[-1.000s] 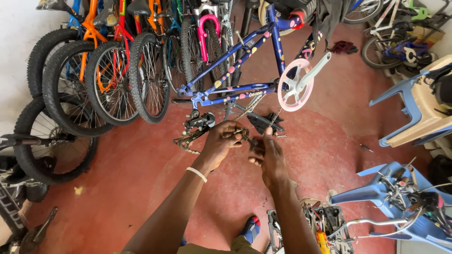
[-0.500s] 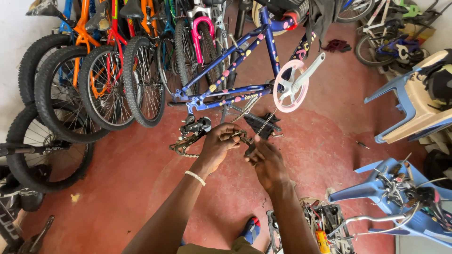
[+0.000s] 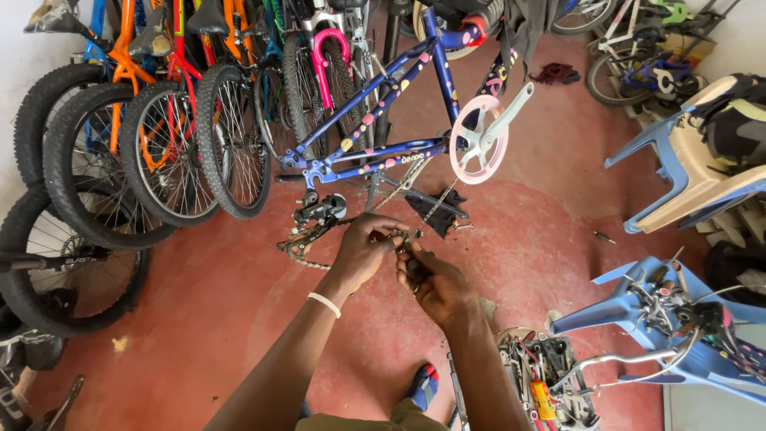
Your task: Threading a bicycle chain through the rear derailleur and joining the ends to complete the loop.
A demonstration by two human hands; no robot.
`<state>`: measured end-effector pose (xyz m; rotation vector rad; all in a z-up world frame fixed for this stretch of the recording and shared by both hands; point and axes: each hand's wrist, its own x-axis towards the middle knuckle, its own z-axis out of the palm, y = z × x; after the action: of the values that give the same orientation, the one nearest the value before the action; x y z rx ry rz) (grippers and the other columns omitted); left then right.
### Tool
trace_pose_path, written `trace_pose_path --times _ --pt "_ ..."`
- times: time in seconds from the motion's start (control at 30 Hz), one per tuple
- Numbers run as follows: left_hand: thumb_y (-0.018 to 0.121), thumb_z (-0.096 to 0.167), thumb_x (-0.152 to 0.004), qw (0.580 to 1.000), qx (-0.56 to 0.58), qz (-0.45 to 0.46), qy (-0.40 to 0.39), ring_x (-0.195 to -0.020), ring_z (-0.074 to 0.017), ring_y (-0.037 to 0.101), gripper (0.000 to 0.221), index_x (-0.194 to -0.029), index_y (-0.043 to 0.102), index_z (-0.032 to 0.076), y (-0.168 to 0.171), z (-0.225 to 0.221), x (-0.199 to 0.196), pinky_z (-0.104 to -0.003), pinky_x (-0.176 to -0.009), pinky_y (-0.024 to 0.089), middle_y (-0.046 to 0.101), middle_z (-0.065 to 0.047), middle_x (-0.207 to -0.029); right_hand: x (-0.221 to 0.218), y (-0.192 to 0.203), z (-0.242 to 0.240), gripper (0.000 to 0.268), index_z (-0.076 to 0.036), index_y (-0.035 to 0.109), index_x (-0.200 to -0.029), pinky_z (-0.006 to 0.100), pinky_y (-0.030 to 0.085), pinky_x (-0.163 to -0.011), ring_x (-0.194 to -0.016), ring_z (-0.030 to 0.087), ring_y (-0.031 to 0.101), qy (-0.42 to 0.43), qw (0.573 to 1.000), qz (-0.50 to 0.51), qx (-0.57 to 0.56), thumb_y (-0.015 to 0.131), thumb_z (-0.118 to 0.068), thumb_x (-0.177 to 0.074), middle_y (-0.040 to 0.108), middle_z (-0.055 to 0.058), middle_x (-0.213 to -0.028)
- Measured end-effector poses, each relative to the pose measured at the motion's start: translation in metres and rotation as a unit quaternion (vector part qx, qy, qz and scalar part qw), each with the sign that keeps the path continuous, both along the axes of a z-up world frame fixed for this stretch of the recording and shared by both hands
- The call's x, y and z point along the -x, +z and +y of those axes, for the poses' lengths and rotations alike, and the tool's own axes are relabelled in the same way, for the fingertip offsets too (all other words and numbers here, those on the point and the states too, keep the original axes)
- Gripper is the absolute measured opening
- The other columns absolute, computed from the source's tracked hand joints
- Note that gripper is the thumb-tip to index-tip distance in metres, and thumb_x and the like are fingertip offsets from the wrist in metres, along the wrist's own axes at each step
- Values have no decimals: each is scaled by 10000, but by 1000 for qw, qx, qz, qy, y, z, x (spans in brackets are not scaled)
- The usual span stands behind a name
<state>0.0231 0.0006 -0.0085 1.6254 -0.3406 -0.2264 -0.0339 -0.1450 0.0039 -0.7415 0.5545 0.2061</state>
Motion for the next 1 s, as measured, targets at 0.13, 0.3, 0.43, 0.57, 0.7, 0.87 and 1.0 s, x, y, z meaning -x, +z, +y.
trace_pose_path --times 0.13,0.3,0.43,0.57,0.7,0.87,1.0 --pt "591 177 -918 999 -29 27 10 -730 -185 498 203 -1059 645 41 -12 0 3 -399 -577 473 530 -126 -826 8 -14 -2 151 43 632 -908 372 593 -694 -749 254 700 -20 998 37 -45 661 -92 -846 678 142 -814" --pt "521 114 -852 957 -53 281 51 -332 -66 273 269 -652 571 -58 33 -1 18 -235 -316 270 392 -73 -535 14 -41 -6 155 54 645 -917 389 592 -697 -784 284 703 5 996 60 -68 658 -84 -848 683 154 -825" --pt "487 48 -815 941 2 339 23 -335 -30 226 184 -713 584 -70 34 6 18 -206 -321 238 368 -49 -577 27 -15 0 147 59 651 -924 388 589 -722 -805 266 703 15 995 68 -66 650 -64 -844 688 155 -824" --pt "498 64 -869 943 56 328 9 -418 -59 329 261 -1042 620 -87 31 6 22 -238 -421 330 400 -47 -671 32 -11 -4 131 43 649 -898 381 588 -738 -814 263 703 22 997 57 -54 653 -77 -844 684 148 -803" --pt "520 57 -873 915 -5 403 -11 -518 -213 640 253 -1032 607 -119 -6 8 5 -347 -569 548 622 -151 -734 33 -20 -8 142 40 660 -885 397 592 -737 -798 269 705 28 997 55 -40 669 -91 -831 683 145 -776" --pt "517 27 -876 901 24 433 -3 -645 -257 673 244 -1071 564 -111 -8 4 -3 -397 -648 565 646 -177 -819 35 -11 -8 133 40 660 -841 407 592 -722 -757 271 708 37 998 50 -8 668 -91 -828 674 142 -712" --pt "519 9 -880 907 70 416 -4 -778 -251 652 287 -1155 572 -55 -23 3 -9 -377 -724 551 627 -185 -926 37 -5 -12 127 25 653 -795 408 596 -693 -709 255 708 25 998 48 26 687 -97 -800 668 125 -675"
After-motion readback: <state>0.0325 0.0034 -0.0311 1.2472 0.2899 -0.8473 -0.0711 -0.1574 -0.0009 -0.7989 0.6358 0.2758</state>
